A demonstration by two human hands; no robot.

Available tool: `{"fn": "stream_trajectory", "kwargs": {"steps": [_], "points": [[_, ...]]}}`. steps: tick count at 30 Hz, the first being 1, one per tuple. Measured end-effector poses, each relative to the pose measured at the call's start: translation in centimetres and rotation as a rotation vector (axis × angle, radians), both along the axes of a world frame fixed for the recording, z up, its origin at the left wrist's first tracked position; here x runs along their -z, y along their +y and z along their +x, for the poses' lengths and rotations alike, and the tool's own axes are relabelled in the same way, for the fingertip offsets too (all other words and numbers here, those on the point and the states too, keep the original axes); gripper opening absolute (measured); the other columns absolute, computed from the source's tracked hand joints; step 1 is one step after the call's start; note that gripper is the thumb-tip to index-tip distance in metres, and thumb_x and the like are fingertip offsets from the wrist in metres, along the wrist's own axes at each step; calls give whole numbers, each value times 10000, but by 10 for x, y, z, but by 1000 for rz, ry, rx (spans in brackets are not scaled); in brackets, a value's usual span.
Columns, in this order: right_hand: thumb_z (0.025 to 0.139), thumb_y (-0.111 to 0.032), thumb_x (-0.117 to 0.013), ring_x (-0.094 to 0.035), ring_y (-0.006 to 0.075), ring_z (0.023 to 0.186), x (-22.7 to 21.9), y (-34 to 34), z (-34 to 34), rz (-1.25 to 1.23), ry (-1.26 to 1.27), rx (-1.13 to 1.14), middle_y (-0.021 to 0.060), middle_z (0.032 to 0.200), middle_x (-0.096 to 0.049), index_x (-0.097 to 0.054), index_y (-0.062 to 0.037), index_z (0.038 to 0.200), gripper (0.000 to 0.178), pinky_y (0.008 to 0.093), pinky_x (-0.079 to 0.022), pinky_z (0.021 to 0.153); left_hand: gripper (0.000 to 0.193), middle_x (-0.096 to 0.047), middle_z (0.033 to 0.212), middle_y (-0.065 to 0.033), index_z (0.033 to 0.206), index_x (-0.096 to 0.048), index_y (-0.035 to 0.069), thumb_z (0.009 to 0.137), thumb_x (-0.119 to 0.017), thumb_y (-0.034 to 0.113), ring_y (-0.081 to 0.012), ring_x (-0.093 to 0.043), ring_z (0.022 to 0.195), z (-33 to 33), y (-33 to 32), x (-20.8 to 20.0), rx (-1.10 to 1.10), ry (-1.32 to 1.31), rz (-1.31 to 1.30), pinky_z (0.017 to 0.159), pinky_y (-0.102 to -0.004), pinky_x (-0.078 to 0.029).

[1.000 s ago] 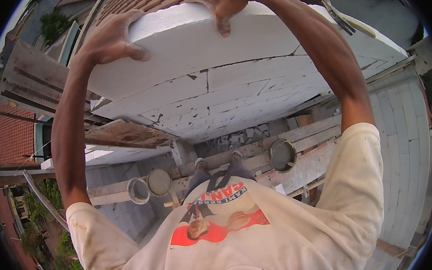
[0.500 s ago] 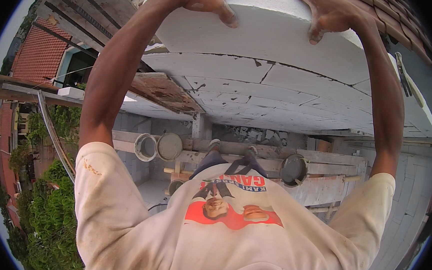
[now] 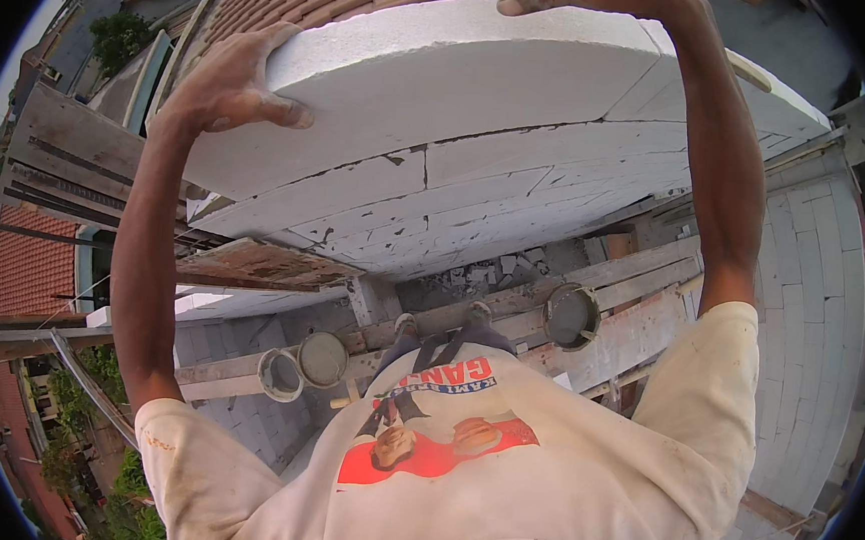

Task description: The person scoops mortar from a bucket and applies it to a wall using a trowel. They then place white rectangular blocks onto the mortar, tapping them into place with a hammer. The person also uses a tape measure to check the alignment of the blocks.

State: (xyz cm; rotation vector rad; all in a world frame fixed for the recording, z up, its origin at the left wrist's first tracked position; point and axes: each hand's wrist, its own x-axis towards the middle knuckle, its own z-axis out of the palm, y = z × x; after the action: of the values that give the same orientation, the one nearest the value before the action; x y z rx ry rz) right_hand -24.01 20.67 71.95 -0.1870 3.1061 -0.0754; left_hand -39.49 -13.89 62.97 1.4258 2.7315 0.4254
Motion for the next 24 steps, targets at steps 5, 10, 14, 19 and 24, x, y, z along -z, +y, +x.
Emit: {"fn": "stream_trajectory", "kwargs": {"steps": [5,10,14,19,24], "points": [[888,-317,-789,-615,286,1302,-42,116,92,-319,537,98,134,1470,-602,-561,-103,1464,655,466,-495,1099,1245,-601,1358,-268,1503,-472,-12,485,-799,624,-416,-585,1261,18,15,-12,-59,-93,-112,1106,-518,-444],[774,-170,-703,-582,305,1338,27,262,166,-171,654,485,178,1453,-600,-556,-119,1477,721,430,-497,1117,1336,-536,1463,-253,1529,-461,47,541,-752,898,-429,-524,1351,26,40,-6,69,8,66,1148,-552,-397],[886,-162,-622,-325,329,1539,88,362,175,29,358,514,87,1650,-388,-411,-234,1586,735,480,-296,1287,1244,-532,1501,-202,1523,-489,91,601,-747,885,-407,-519,1375,48,81,-9,91,77,79,1174,-558,-398],[938,-171,-684,-454,332,1422,77,321,157,173,340,420,94,1526,-480,-441,-173,1531,641,462,-375,1226,1107,-585,1458,-191,1497,-556,128,649,-788,801,-379,-536,1363,61,89,2,-34,183,81,1171,-539,-412],[1025,-260,-594,-560,388,1178,73,347,177,175,406,271,155,1277,-537,-502,-78,1401,428,466,-454,1012,976,-561,1494,-140,1539,-511,188,709,-892,532,-340,-477,1421,57,36,19,-120,475,51,1237,-531,-321]]}}
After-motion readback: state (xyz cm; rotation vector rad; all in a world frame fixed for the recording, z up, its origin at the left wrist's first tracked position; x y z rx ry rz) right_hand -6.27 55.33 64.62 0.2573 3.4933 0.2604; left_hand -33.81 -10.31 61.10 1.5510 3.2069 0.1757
